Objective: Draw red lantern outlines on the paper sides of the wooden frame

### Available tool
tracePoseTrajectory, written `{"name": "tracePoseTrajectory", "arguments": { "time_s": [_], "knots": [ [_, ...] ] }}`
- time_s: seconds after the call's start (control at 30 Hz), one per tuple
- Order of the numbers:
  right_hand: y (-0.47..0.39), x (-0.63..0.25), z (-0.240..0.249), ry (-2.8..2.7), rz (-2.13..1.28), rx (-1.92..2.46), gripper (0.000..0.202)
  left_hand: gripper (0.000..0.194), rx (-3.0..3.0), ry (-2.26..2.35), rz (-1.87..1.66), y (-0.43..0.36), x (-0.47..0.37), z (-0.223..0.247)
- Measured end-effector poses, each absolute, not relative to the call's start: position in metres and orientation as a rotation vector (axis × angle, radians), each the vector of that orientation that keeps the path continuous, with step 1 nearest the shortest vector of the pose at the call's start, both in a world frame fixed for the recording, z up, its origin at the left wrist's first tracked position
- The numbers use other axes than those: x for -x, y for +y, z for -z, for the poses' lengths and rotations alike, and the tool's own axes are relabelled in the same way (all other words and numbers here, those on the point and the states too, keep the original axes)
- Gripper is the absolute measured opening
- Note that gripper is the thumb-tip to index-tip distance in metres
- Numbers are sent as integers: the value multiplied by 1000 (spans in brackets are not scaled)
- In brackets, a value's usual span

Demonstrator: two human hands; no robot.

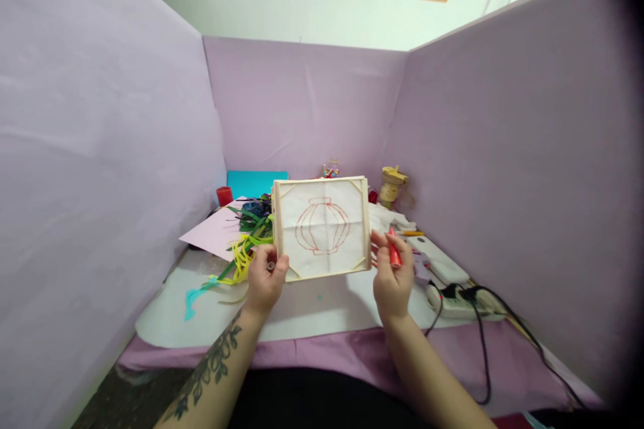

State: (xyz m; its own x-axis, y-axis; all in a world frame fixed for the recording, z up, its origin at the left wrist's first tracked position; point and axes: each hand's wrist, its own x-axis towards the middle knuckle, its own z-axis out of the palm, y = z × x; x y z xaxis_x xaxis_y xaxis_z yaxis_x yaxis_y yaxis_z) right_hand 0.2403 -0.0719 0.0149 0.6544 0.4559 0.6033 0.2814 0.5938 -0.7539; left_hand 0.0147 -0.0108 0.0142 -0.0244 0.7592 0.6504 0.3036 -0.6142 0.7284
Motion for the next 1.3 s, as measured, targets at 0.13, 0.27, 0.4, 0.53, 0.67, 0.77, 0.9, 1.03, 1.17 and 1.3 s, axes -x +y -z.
{"name": "tracePoseTrajectory", "arguments": {
  "time_s": [0.13, 0.27, 0.4, 0.53, 0.67, 0.77, 0.9, 1.03, 1.17, 1.3],
  "knots": [
    [-75, -237, -8, -917, -156, 967, 30, 18, -1874, 1131, -1708, -11, -13, -17],
    [-85, -245, -19, -933, 68, 1033, 33, 18, -1859, 1139, -1703, -11, -13, -19],
    [-91, -250, -52, -1040, 127, 957, 21, 17, -1865, 1153, -1717, -12, -14, -18],
    [-81, -240, -86, -1363, 96, 885, 11, 15, -1870, 1147, -1715, -12, -13, -17],
    [-59, -228, -100, -1514, -43, 856, 20, 15, -1883, 1145, -1710, -14, -13, -17],
    [-46, -223, -102, -1463, -41, 872, 13, 14, -1899, 1133, -1716, -15, -13, -17],
    [-40, -218, -103, -1441, 100, 924, 5, 14, -1923, 1123, -1715, -16, -12, -18],
    [-37, -215, -102, -1412, 159, 959, 7, 15, -1922, 1128, -1716, -16, -12, -17],
    [-34, -213, -100, -1380, 172, 989, 9, 15, -1919, 1121, -1717, -15, -13, -16],
    [-33, -212, -98, -1390, 199, 990, 10, 16, -1909, 1128, -1712, -14, -13, -16]
  ]
}}
